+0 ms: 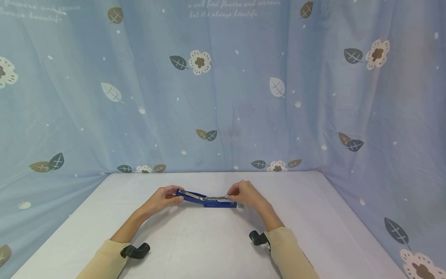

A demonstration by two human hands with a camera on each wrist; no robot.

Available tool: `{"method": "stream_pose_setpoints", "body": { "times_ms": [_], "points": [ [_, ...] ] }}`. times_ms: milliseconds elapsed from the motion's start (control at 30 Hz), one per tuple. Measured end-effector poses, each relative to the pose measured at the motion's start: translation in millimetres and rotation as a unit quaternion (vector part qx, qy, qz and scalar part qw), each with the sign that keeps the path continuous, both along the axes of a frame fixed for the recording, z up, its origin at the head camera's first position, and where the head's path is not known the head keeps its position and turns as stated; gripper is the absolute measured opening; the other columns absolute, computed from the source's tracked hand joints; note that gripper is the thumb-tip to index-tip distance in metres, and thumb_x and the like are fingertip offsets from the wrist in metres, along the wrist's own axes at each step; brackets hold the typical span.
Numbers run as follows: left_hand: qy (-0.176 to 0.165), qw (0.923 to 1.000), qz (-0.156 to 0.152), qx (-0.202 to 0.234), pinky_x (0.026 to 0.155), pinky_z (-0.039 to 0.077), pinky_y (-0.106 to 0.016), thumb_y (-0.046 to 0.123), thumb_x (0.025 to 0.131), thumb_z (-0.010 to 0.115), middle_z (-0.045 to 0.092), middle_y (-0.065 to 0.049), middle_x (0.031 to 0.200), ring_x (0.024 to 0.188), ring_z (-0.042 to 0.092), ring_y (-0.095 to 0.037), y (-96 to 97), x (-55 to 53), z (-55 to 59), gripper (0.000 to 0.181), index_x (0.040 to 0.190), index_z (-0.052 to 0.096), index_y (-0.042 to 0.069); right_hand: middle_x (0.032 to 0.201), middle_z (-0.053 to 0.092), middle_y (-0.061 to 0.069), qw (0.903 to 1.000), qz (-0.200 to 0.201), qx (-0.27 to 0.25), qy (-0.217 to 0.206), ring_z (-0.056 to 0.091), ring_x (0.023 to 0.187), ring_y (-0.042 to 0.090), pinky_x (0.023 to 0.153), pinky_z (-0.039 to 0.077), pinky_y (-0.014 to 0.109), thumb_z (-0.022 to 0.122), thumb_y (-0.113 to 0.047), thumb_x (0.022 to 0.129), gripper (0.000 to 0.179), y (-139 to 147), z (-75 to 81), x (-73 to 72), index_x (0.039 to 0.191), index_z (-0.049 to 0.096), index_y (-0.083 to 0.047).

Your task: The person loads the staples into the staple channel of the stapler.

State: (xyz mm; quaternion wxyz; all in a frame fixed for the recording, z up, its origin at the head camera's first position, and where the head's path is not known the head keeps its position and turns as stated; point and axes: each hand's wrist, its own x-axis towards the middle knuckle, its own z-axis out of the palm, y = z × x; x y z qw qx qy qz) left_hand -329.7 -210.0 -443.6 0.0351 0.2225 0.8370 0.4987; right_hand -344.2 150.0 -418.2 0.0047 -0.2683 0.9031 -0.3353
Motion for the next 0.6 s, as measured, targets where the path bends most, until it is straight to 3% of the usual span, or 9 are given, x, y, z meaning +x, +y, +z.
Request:
{"method": "stream_pose_setpoints", "body": {
  "times_ms": [600],
  "points": [
    [-0.003,1.0,0.004,0.0,0.078,0.054,-0.021,0.023,0.093,0.068,0.069,-0.018,0.113,0.101,0.069,-0.034,0.5,1.4,1.8,0.041,0.128,0.059,0.004,0.085,0.072,-0.003,0.9999,-0.004,0.011,0.005,0.063,0.077,0.009,0.069,0.052,0.021,0.074,-0.017,0.087,0.01,-5.6,-3.1,2.1,0.096,0.075,-0.011]
  ]
}}
